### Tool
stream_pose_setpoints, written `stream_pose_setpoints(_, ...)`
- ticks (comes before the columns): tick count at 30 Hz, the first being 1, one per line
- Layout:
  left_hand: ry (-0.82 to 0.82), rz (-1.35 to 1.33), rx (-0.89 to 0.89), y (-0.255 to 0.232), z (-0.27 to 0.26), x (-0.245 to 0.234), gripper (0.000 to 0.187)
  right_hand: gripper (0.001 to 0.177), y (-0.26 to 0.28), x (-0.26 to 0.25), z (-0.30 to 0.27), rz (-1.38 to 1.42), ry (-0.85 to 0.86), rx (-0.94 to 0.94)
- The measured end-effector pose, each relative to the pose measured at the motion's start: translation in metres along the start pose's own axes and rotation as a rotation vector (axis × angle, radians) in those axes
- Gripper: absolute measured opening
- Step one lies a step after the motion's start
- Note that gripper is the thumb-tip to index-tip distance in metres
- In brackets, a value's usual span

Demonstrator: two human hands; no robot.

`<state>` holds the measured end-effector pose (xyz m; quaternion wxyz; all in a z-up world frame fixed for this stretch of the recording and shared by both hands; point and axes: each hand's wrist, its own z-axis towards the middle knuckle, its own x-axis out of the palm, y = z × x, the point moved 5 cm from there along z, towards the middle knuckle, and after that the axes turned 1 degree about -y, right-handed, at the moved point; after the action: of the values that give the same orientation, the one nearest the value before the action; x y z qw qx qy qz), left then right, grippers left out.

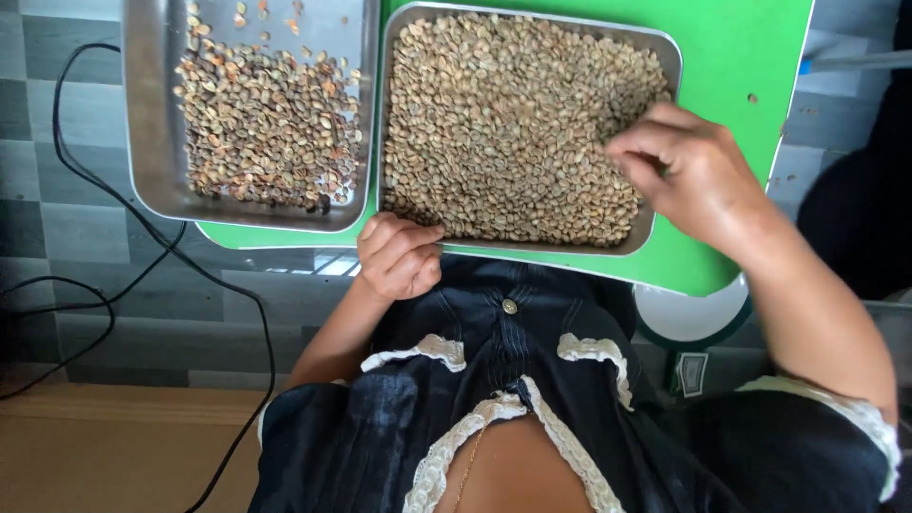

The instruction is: Manually sorting green coffee beans by sifting through them and picking out defects into a separate tray.

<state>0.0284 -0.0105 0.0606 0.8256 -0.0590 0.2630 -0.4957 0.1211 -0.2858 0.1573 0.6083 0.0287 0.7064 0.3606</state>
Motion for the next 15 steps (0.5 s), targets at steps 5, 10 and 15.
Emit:
stream_pose_setpoints(5,0.035,0.001,-0.023,-0.002,0.003,-0.002,0.030,0.015,-0.008,0.031,0.003,-0.136,-0.124,-0.215)
stream_pose_setpoints(10,0.026,0.001,-0.038,0.002,-0.003,0.002,0.032,0.014,-0.031,0.059,-0.001,-0.381,-0.135,-0.158)
stream_pose_setpoints(15,-0.131,-0.067,0.086,0.003,-0.006,0.001,0.039,0.012,-0.039,0.047,-0.006,0.013,-0.159,-0.098)
